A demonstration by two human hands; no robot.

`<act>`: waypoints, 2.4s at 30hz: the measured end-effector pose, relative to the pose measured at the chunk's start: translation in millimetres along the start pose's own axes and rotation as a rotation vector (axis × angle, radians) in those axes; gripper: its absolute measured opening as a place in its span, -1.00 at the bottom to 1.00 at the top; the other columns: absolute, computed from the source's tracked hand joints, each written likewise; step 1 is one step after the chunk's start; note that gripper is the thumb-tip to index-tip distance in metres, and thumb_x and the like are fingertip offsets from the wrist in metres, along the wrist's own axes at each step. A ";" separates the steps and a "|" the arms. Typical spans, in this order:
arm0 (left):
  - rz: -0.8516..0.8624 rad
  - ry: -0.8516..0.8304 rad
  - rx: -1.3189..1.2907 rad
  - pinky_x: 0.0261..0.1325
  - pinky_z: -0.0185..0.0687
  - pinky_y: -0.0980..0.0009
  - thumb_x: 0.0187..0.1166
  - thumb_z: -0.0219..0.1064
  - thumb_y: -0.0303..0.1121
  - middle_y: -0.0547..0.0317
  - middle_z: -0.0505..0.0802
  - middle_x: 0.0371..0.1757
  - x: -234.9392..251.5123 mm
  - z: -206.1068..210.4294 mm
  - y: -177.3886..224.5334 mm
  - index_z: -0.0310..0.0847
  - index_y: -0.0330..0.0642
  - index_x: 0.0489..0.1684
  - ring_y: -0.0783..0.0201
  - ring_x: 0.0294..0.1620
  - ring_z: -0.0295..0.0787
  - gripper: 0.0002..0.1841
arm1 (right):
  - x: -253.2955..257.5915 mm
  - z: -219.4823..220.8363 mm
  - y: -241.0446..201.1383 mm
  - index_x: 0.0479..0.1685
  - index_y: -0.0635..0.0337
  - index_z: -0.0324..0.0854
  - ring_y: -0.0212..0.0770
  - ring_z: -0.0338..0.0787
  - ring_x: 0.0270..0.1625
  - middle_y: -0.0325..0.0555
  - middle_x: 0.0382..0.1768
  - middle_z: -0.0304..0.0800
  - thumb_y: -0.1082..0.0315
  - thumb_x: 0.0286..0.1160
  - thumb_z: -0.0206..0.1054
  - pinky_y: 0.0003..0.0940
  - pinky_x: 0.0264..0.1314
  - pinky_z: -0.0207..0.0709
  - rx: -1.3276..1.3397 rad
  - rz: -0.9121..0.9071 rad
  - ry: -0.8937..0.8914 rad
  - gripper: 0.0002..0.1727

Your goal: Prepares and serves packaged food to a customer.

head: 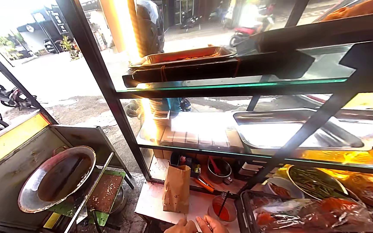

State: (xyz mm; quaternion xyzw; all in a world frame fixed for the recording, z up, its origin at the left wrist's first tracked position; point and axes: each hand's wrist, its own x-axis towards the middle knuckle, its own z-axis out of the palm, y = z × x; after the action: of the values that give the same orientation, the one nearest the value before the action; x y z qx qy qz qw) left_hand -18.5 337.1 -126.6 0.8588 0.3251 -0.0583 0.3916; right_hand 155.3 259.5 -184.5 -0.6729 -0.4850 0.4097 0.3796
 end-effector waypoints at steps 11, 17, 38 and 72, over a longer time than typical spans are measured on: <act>0.201 -0.099 0.190 0.05 0.71 -0.20 0.84 0.03 -0.05 -0.10 0.86 0.04 -1.9 4.6 -15.6 0.70 -0.22 0.09 -0.11 0.09 0.86 -0.57 | 6.6 20.6 -6.4 -0.59 0.12 0.57 -0.31 0.49 -0.61 -0.23 -0.70 0.45 -0.15 0.69 0.25 -0.31 -0.52 0.39 -0.136 -0.212 0.234 -0.43; 0.179 0.094 -0.365 -0.15 0.68 0.11 0.80 0.07 -0.14 0.13 0.79 -0.37 0.8 7.3 -48.3 0.74 -0.20 -0.24 0.22 -0.32 0.74 -0.61 | -0.9 17.0 -17.4 0.07 0.26 0.65 -0.29 0.85 -0.10 -0.17 -0.16 0.85 0.14 0.49 0.54 -0.32 0.02 0.78 0.461 -0.162 0.007 -0.60; 0.106 0.788 -0.602 -0.56 0.64 0.55 0.38 0.55 -0.34 0.37 0.87 -0.21 -24.8 33.2 -70.0 0.89 -0.01 -0.23 0.52 -0.57 0.65 -0.91 | -3.6 61.8 -37.3 -0.14 0.26 0.85 -0.26 0.94 -0.28 -0.13 -0.27 0.96 0.46 0.40 0.56 -0.33 -0.16 0.90 0.308 -0.227 0.245 -0.87; 0.186 0.828 -0.598 -0.37 0.79 0.55 0.41 0.54 -0.42 0.38 0.91 -0.31 -25.0 42.7 -84.6 0.80 -0.11 -0.18 0.53 -0.42 0.81 -0.88 | 20.9 37.8 -15.1 -0.08 0.26 0.84 -0.29 0.83 -0.25 -0.09 -0.22 0.89 0.37 0.57 0.42 -0.34 -0.15 0.76 0.486 -0.089 -0.291 -0.84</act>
State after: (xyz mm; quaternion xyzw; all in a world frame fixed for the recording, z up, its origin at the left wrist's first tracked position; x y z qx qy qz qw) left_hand -82.5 334.8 -200.8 0.6857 0.3776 0.4167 0.4622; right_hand 119.5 287.6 -188.9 -0.4742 -0.4509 0.5894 0.4737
